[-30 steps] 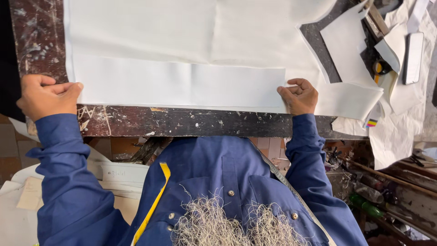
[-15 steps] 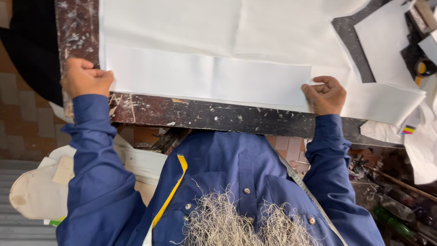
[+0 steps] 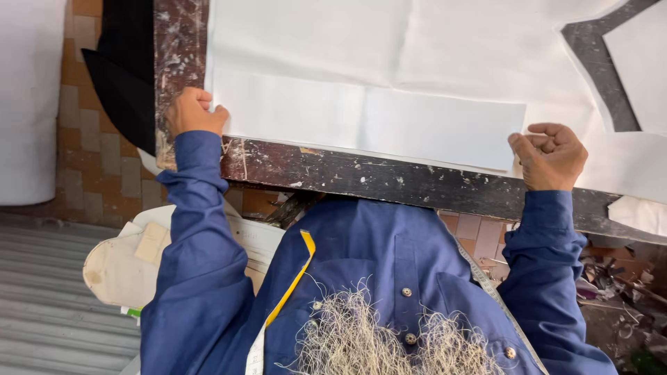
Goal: The person lays a white fabric piece on a worktable, measures and marks it with a tape measure and pencil, then cuts along the marked line using shears. The cut piece is separated from the main fabric.
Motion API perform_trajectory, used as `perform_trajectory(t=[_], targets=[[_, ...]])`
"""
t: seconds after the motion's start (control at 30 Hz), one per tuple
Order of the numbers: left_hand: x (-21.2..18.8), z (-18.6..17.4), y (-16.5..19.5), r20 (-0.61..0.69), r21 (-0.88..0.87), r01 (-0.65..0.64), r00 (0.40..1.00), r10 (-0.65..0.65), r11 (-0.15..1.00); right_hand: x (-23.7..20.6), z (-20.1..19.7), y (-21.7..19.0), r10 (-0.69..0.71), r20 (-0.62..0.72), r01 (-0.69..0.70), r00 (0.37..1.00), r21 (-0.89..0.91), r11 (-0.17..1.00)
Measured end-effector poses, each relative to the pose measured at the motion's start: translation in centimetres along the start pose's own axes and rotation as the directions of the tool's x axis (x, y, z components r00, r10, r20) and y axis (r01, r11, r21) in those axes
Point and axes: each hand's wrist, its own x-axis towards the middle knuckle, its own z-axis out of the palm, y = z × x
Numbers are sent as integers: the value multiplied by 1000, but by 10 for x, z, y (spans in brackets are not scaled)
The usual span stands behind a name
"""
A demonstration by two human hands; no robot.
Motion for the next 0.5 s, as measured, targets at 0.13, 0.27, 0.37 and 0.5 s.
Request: perform_trajectory(t=[0.13,0.27,0.37,0.5], targets=[[3,-5,8,99,-86,151,985,-142,985,-5,4,4,4,-5,-4,1000,-40,999],[6,-1,15,58,-49,75,996,-72,996,-3,0,3,13,40,-14,999,20,1000],[7,2,14,98,-2,85,992,-84,996,-6,0,0,67,29,-65,997,-66,996],[6,4,6,49,13,-61,997,60,998,-9,2,-2,22,39,-17,999,-128,992]])
